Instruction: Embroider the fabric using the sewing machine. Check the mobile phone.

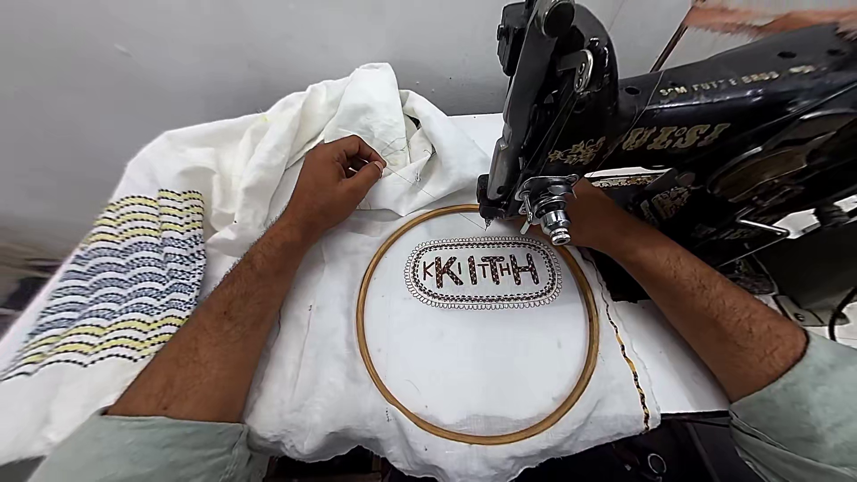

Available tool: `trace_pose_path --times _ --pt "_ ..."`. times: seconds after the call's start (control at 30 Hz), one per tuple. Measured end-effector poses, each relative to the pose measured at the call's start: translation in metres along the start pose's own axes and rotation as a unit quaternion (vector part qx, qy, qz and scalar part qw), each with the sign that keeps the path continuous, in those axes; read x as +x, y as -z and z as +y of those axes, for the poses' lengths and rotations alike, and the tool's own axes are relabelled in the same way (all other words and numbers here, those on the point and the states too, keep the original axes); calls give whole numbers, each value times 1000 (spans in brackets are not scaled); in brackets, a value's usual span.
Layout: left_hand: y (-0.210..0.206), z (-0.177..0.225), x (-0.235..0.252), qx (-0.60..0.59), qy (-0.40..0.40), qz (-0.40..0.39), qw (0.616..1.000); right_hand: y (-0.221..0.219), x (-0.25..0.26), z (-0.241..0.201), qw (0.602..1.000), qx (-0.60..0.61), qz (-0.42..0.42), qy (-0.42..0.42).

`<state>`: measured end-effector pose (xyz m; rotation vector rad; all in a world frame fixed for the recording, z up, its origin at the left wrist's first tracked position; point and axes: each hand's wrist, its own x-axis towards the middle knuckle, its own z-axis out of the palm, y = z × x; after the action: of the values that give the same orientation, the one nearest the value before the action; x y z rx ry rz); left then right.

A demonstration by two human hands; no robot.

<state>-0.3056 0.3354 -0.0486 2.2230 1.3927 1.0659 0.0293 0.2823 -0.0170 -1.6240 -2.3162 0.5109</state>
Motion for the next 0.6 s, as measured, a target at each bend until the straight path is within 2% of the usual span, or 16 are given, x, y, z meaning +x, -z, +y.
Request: trace_pose_path --times 0.17,0.3,0.47,0.6 --pt "-2 2 0 -4 5 -9 1000 -3 -2 3 996 46 54 47" --pt "-5 5 -2 5 12 -24 1000 1 -3 -5 999 33 35 13" --pt "-12 10 -7 23 -4 -28 999 2 -4 -6 997 29 51 39" --pt "-16 15 -11 4 17 -13 1000 2 0 1 997 11 46 56"
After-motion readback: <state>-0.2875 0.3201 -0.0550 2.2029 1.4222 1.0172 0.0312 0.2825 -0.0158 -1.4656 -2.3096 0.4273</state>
